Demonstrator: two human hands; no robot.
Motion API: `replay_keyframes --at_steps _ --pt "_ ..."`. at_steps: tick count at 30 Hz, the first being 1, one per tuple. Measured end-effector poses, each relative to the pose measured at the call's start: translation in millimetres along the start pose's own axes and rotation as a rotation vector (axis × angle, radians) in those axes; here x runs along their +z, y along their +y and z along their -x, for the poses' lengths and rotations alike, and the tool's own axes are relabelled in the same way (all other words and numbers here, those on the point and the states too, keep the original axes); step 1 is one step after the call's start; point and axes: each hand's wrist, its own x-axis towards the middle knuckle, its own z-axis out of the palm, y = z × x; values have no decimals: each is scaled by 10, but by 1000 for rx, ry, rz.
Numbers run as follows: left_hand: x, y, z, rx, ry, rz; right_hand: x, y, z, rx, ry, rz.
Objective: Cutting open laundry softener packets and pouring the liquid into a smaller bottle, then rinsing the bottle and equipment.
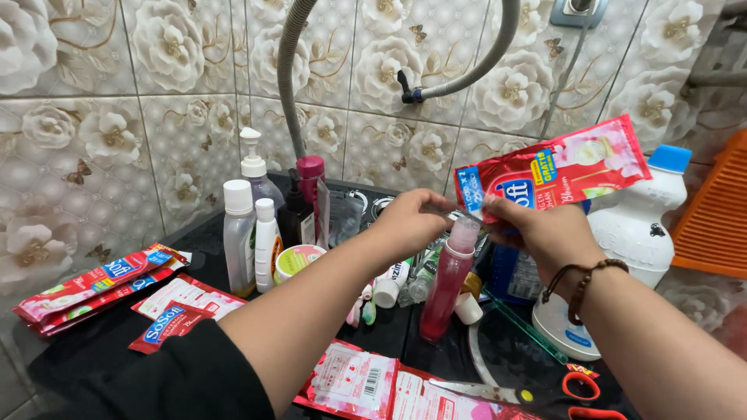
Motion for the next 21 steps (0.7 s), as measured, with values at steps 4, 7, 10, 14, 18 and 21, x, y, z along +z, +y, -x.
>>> replay_keyframes --at_steps 4,7,10,14,18,21 --pt "12 -27 -22 -15 -29 -61 16 -19 11 29 24 66" --pt "41 -156 -149 9 -24 -6 21 -24 23 -27 -35 199" --pt "74 -93 -200 84 -18 177 50 -119 86 128 -74 11" --pt "94 85 -201 191 113 -9 7 -171 98 136 22 54" --pt "108 -26 -382 257 105 62 -132 -327 103 84 150 113" --pt "127 10 -378 167 100 89 -303 -589 146 20 303 258"
